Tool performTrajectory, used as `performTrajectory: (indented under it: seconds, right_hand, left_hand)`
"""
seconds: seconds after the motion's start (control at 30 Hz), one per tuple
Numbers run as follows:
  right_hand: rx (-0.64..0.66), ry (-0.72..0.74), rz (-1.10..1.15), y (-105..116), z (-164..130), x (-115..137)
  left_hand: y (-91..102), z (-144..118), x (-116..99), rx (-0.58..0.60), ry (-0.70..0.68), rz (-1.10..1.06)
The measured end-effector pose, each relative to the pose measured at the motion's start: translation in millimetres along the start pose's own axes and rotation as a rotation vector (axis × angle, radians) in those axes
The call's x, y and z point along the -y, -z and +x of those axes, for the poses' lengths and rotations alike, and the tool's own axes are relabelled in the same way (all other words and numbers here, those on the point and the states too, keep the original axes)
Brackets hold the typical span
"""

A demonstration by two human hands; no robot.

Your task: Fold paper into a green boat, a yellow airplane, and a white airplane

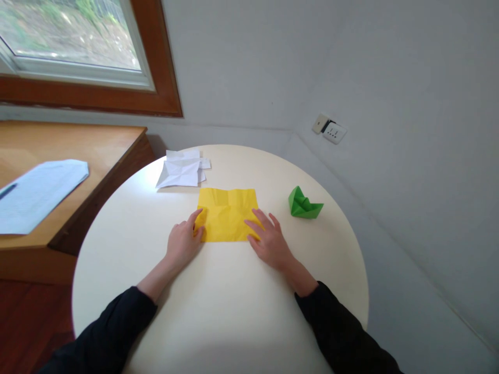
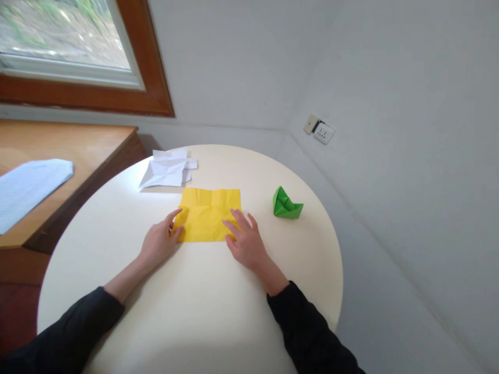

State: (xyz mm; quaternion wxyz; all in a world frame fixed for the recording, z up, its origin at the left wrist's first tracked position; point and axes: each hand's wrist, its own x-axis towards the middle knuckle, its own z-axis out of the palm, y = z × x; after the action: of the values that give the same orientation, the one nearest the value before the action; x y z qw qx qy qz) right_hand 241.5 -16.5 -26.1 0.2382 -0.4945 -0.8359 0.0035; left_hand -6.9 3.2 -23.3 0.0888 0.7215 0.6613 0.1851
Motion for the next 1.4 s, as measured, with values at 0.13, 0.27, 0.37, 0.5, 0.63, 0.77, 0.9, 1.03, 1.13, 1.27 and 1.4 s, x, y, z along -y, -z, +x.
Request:
performTrajectory:
  seconds: [0.13,0.27,0.37,0.5,0.63,0.77,0.9,1.03,1.13,1.27,1.4]
  right_hand:
    - [0.224,0.008,0.011,-9.1,-1.6,12.6]
    - [0.203,-0.032,-0.016,-10.2,-2.1,25.1]
    - [0.175,-0.031,-0.011,-8.0,-1.3,35.6]
    - [0.196,0.002,0.043,-5.5,-2.2,36.5]
    - [0.226,0.069,0.104,-4.2,-5.4,22.3]
    - [0.192,0.116,0.118,-4.3,-6.7,14.1]
    - [0.104,0.120,0.206,-4.9,-5.0,14.5]
    - [0.044,0.088,0.319,-7.7,-1.2,7.9]
    - [0.050,0.091,0.405,-10.7,4.9,-2.6]
    - [0.061,-0.037,0.460,-13.1,18.3,-12.8]
    - [0.066,-0.133,0.361,-14.9,32.0,-15.4]
  left_hand:
    - [-1.3,-0.9,2.0,-0.171,-0.105,0.033]
    - [-9.2,-15.5,-12.3,-0.228,-0.349,-0.034]
    - [-21.8,-28.2,-27.7,0.022,-0.535,-0.030]
    - [-30.4,-33.8,-35.3,0.150,-0.516,0.029]
    - [-26.4,-29.1,-30.3,0.168,-0.511,0.004]
    - [-21.5,-23.9,-27.4,0.193,-0.507,-0.052]
    - [-19.3,-20.0,-28.4,0.185,-0.479,-0.090]
    - [-17.7,-17.6,-28.7,0.199,-0.474,-0.085]
    - [-16.5,-16.8,-27.9,0.230,-0.479,-0.113]
    - [-17.3,-15.0,-27.0,0.203,-0.437,-0.227]
    - [-21.2,-11.3,-25.8,0.115,-0.327,-0.317]
